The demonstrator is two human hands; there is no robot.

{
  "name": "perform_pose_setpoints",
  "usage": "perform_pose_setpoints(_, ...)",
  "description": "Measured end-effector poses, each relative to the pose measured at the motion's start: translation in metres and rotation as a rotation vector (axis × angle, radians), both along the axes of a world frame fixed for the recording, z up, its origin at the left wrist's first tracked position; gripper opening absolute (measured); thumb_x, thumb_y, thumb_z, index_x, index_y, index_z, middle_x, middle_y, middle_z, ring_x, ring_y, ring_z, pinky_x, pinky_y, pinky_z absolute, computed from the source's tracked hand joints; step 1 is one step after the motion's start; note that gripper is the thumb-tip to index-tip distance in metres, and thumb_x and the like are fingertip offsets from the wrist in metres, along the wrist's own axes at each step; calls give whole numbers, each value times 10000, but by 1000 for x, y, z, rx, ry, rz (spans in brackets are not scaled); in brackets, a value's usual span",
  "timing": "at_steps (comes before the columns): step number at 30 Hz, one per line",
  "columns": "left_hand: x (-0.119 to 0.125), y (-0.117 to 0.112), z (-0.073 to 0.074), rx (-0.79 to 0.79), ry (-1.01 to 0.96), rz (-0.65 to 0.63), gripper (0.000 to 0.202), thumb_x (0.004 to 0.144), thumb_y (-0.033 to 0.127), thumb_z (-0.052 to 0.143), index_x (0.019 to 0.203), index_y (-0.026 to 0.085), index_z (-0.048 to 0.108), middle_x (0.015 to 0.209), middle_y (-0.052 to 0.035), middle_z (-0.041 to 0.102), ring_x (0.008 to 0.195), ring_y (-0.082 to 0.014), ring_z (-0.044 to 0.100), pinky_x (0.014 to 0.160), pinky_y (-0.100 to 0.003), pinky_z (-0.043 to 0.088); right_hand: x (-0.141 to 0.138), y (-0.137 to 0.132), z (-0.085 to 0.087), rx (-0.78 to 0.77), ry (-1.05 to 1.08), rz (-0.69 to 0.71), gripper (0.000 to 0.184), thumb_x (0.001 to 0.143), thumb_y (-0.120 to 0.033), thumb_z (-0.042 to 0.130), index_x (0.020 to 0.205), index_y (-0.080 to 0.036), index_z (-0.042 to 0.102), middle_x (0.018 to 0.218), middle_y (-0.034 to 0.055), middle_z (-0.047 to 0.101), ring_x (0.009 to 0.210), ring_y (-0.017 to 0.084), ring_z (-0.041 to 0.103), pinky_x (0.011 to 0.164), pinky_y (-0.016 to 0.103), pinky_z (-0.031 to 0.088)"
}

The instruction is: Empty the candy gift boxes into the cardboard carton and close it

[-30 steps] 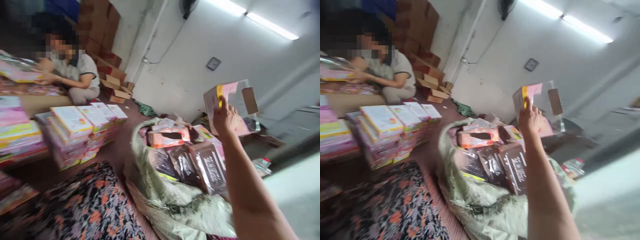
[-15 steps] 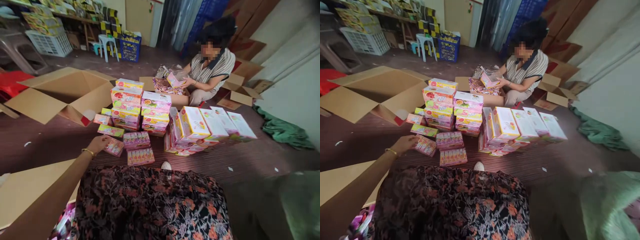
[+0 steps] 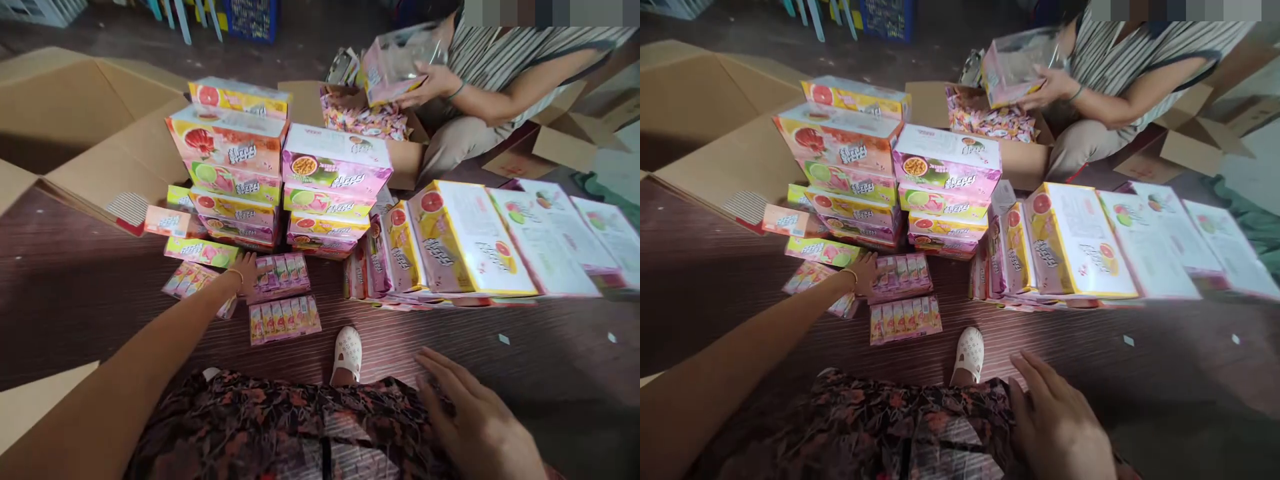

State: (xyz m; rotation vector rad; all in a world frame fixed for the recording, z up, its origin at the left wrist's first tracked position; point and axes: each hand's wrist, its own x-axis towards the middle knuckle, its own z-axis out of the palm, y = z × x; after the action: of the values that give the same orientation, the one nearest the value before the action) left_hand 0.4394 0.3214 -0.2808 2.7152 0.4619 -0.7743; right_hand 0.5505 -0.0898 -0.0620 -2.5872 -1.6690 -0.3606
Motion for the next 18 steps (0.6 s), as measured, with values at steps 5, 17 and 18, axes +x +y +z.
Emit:
perform_pose_setpoints(5, 5, -6, -7, -227, -71, 250, 1054, 535, 320, 787, 1507, 235, 389, 1418, -230, 476, 1298, -491, 413, 1076, -607, 290, 0, 32, -10, 16, 160, -18, 300, 1000, -354, 395, 1100, -207, 637, 1102, 51, 724, 936, 204, 717, 757, 322, 580)
perform_pose_setpoints(17, -106, -76, 206, -1067, -549, 779, 928, 573, 494, 765, 1399, 166, 496, 1157, -118, 664, 972, -278, 626, 772, -339, 530, -55, 81, 3, 438, 1398, -335, 762, 778, -789, 493, 1241, -199, 627, 1265, 151, 653, 1059, 307, 667, 918, 483, 533)
perform_pose_setpoints(18, -119, -90, 228, -1030, -596, 758, 946, 584, 504, 769, 1418, 166, 478, 1190, -123, 650, 1010, -289, 615, 811, -358, 526, -69, 91, 8, 502, 1615, -349, 839, 769, -856, 409, 1260, -207, 613, 1279, 144, 646, 1087, 304, 656, 921, 484, 534)
